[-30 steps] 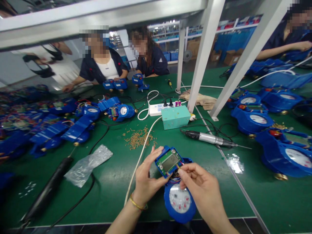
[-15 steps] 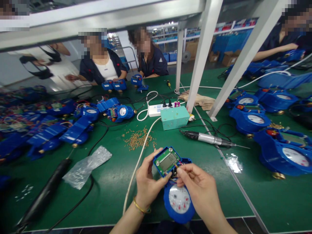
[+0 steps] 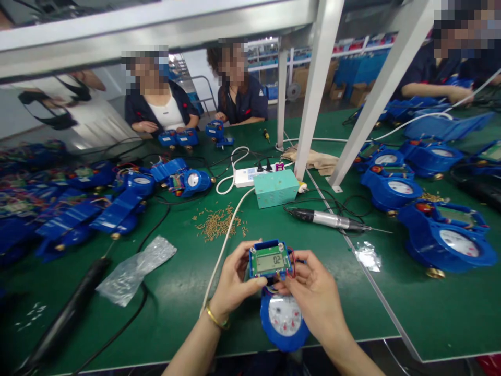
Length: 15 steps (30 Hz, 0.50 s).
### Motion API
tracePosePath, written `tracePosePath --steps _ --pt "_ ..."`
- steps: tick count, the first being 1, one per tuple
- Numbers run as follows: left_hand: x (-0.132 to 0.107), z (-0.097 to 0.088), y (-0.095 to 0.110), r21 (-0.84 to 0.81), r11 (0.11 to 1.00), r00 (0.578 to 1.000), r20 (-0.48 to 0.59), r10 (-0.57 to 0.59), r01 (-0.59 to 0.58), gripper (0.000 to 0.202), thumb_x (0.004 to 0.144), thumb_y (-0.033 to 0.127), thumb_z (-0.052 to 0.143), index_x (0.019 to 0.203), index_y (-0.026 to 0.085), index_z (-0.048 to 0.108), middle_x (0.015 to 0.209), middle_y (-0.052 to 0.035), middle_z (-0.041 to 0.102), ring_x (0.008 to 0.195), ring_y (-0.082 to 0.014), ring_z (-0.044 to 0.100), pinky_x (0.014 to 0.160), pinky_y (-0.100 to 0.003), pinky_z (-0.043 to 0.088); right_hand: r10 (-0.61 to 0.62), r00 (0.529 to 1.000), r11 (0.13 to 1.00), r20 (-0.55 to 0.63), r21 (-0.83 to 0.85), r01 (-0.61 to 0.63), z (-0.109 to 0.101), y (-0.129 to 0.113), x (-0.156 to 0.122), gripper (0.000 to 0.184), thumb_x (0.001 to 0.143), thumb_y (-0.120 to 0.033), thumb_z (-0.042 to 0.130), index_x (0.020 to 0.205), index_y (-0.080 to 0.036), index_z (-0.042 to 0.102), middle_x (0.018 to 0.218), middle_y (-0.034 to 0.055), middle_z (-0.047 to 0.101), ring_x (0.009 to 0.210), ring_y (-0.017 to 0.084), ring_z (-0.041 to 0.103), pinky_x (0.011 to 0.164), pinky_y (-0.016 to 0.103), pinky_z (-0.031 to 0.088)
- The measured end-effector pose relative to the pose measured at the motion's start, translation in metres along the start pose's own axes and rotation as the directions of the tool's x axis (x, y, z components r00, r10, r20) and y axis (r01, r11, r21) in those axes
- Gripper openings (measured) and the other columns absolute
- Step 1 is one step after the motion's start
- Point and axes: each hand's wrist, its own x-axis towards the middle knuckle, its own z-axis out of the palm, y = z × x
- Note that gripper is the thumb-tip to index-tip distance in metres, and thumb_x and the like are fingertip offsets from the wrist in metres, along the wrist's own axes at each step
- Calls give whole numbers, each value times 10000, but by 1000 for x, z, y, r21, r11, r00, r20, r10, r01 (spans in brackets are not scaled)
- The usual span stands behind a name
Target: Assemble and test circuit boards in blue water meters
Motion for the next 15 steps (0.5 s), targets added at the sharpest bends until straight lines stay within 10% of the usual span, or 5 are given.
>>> tracePosePath --steps 6,15 --pt "12 -10 9 173 984 983 184 4 -37 580 693 460 798 1153 196 564 1020 -72 692 942 -249 673 829 -346 539 -27 1000 997 13 -70 28 -5 2 0 522 563 -444 917 934 -193 649 783 61 739 630 223 710 601 314 624" --pt "15 11 13 216 976 998 70 6 -21 583 611 518 848 1014 204 567 934 -30 672 857 -224 666 862 -361 539 -92 992 972 92 -209 109 -17 9 0 334 641 -399 874 804 -192 669 789 71 738 675 230 704 604 297 598"
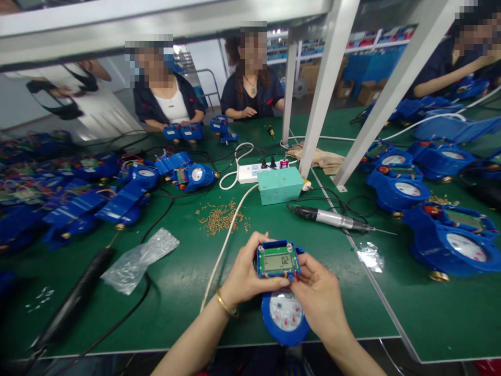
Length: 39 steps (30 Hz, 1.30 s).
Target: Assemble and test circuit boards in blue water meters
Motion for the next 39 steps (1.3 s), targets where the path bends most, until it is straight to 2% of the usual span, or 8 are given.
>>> tracePosePath --steps 8,14,18,21,28,32,35,39 --pt "2 -1 -1 -19 998 998 -17 53 -53 541 626 482 843 1010 200 586 883 -4 630 811 -190 632 807 -315 511 57 997 998 58 5 -58 3 -17 0 396 581 -427 893 801 -186 668 763 62 728 661 218 697 633 306 598" --pt "4 -5 -3 -113 993 999 -43 -33 28 533 594 491 850 920 196 549 820 10 582 738 -155 546 692 -261 453 -36 999 996 -16 -81 34 -24 -32 3 484 585 -450 892 898 -187 635 782 57 691 684 194 672 632 286 583" --pt "6 -6 -4 -141 989 999 -32 -39 34 522 596 472 848 918 195 545 806 12 567 725 -146 520 670 -248 435 -154 979 930 131 -316 188 -35 -34 16 505 652 -366 845 1103 -204 686 747 -2 621 654 162 589 612 273 527" --pt "7 -6 -3 -141 989 999 -30 -40 35 509 597 454 848 912 190 547 800 16 559 721 -141 507 659 -240 419 -201 952 866 230 -414 282 -35 -37 29 261 716 -337 764 941 -207 743 653 -23 588 594 141 519 559 250 449" --pt "8 -7 -4 -179 982 996 -45 -74 65 517 587 446 852 906 189 537 820 20 528 730 -135 495 647 -227 408 -33 928 914 370 -364 178 -29 -39 46 256 731 -299 710 957 -190 661 574 -51 594 456 125 520 447 218 391" --pt "8 -6 -3 -199 977 996 -38 -84 75 525 583 438 853 921 194 533 834 18 531 740 -140 500 661 -232 407 -187 933 892 308 -344 293 -23 -36 42 76 780 -271 638 777 -196 646 599 -30 606 507 119 508 472 214 377" --pt "9 -5 -2 -242 966 995 -34 -99 88 524 584 411 856 922 196 517 832 21 524 734 -135 494 658 -227 399 -283 951 886 125 -346 309 -22 -36 41 178 810 -355 658 735 -193 661 599 -13 605 539 124 524 506 219 401" --pt "11 -3 1 -254 962 994 -31 -109 98 516 582 387 860 907 190 510 812 30 516 726 -125 466 657 -220 381 -132 991 979 -9 -155 129 -24 -36 47 373 734 -529 757 802 -173 671 521 -12 584 422 109 504 403 202 379"
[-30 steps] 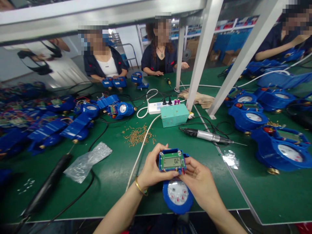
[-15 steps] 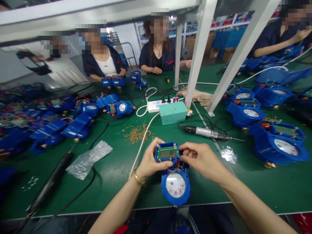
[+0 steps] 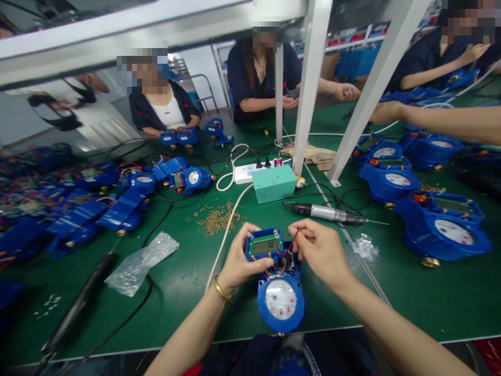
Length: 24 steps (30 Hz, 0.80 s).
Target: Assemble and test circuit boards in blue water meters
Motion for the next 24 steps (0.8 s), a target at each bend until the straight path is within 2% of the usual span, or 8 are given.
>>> tracePosePath --steps 3,7,9,11,14,19,24 --pt "1 1 0 -6 1000 1000 8 -1 1 516 582 379 860 906 188 508 806 31 518 721 -123 456 653 -218 382 72 988 992 136 92 -85 -1 2 6 514 678 -651 744 798 -157 664 551 15 613 392 107 516 368 199 393" --pt "-1 0 -4 -26 1000 1000 -19 16 -17 526 582 387 865 917 189 511 823 29 526 742 -130 485 673 -223 406 49 959 992 280 95 -78 -6 5 7 484 692 -631 749 764 -158 681 656 64 685 528 154 641 480 240 511" --pt "-3 -2 -10 -57 998 999 -38 24 -26 539 585 401 866 940 193 518 845 27 535 758 -133 510 683 -223 424 -13 953 998 303 60 -6 -10 7 5 410 752 -577 731 769 -167 706 703 72 709 604 181 674 547 278 541" --pt "-6 -3 -18 -108 994 999 -49 21 -26 569 586 414 872 980 203 519 873 22 552 774 -138 544 690 -225 447 -113 949 993 295 3 117 -13 9 3 301 805 -485 721 787 -185 742 773 72 728 707 196 683 652 315 547" --pt "-9 -5 -31 -205 979 999 -42 12 -20 626 601 435 879 1060 224 509 956 -4 608 855 -176 624 762 -263 500 -277 915 943 294 -100 317 -15 9 0 135 852 -321 702 819 -218 782 856 61 732 838 208 646 794 355 497" --pt "-8 -5 -35 -360 933 1000 10 -2 5 670 641 458 869 1161 267 491 1155 -55 679 1063 -259 681 933 -367 533 -424 841 839 335 -204 505 -14 9 -6 138 908 -194 649 853 -187 776 841 58 712 826 204 598 766 351 456" --pt "-6 -5 -31 -370 929 1000 16 -23 27 666 637 444 876 1160 262 506 1171 -75 705 1092 -261 687 952 -364 537 -514 777 768 363 -210 606 -16 10 -9 137 935 -122 612 920 -137 748 1005 83 704 949 181 620 857 323 485"
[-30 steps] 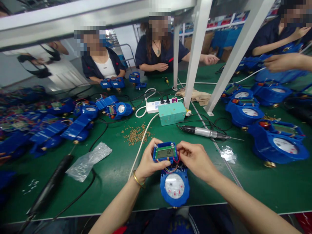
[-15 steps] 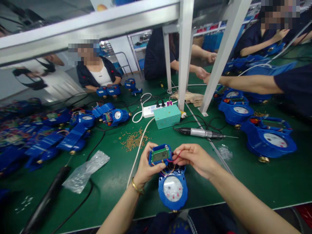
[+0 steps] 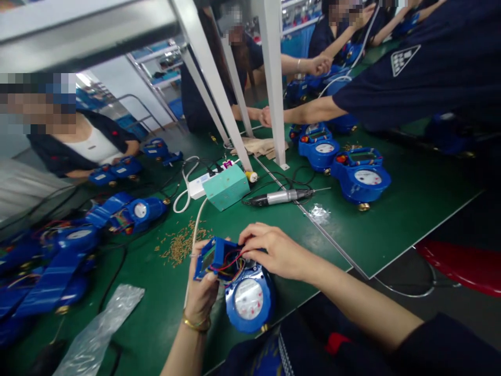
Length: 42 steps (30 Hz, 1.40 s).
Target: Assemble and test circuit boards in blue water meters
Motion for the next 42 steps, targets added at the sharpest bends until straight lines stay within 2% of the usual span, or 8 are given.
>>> tracePosePath --steps 4,8,15,18,23,29,33,42 --pt "-1 -1 -2 -10 1000 1000 -26 -7 7 649 642 433 875 1149 257 510 1152 -76 715 1064 -255 701 945 -366 540 -105 992 994 73 -34 107 -3 5 0 139 952 -121 595 962 -139 733 1008 56 732 935 143 638 851 263 495" --pt "-2 2 -2 2 1000 1000 -9 20 -20 645 650 428 873 1157 271 507 1148 -68 710 1061 -259 704 911 -360 555 -87 984 972 153 -204 117 0 5 6 138 929 -108 625 853 -152 730 914 53 733 886 197 580 802 345 414" --pt "-1 9 7 305 932 980 67 186 -198 626 619 435 891 1119 243 566 1087 -46 668 1132 -299 666 1193 -542 257 82 995 910 -55 -403 -98 29 -4 5 182 882 -59 644 719 -134 673 824 60 623 819 211 454 694 362 272" --pt "-1 11 5 379 879 957 129 260 -290 612 638 423 879 1134 252 564 1072 -29 677 1081 -284 686 1214 -588 155 145 977 902 -158 -384 -197 41 -5 -2 216 854 3 613 696 -136 657 821 50 578 825 206 451 706 359 280" --pt "-2 16 2 461 824 943 123 310 -331 598 644 437 868 1120 235 568 1069 -47 703 1027 -268 686 1192 -612 198 194 964 910 -181 -335 -246 47 -9 -8 270 801 49 553 794 -181 694 946 55 600 937 234 487 811 397 339" --pt "-4 18 3 462 849 965 72 251 -255 616 648 477 857 1141 219 591 1081 -70 710 1040 -286 686 1214 -604 146 410 912 910 -11 -66 -409 -2 -21 -27 312 864 -226 668 1173 -265 681 1087 53 618 1019 238 568 896 363 464" --pt "-3 19 3 473 839 961 78 265 -270 616 644 473 859 1156 232 614 1054 -48 711 1019 -266 678 1216 -580 171 468 880 882 -82 -18 -471 -22 -39 -31 202 819 -409 721 947 -263 774 762 22 639 700 204 602 645 300 496" --pt "-5 23 4 530 789 945 79 319 -310 584 655 428 854 1146 239 601 1090 -60 708 1050 -272 661 1190 -600 213 420 834 901 -359 52 -431 25 -48 -32 217 775 -436 739 708 -230 747 481 -31 490 430 141 464 418 248 386"
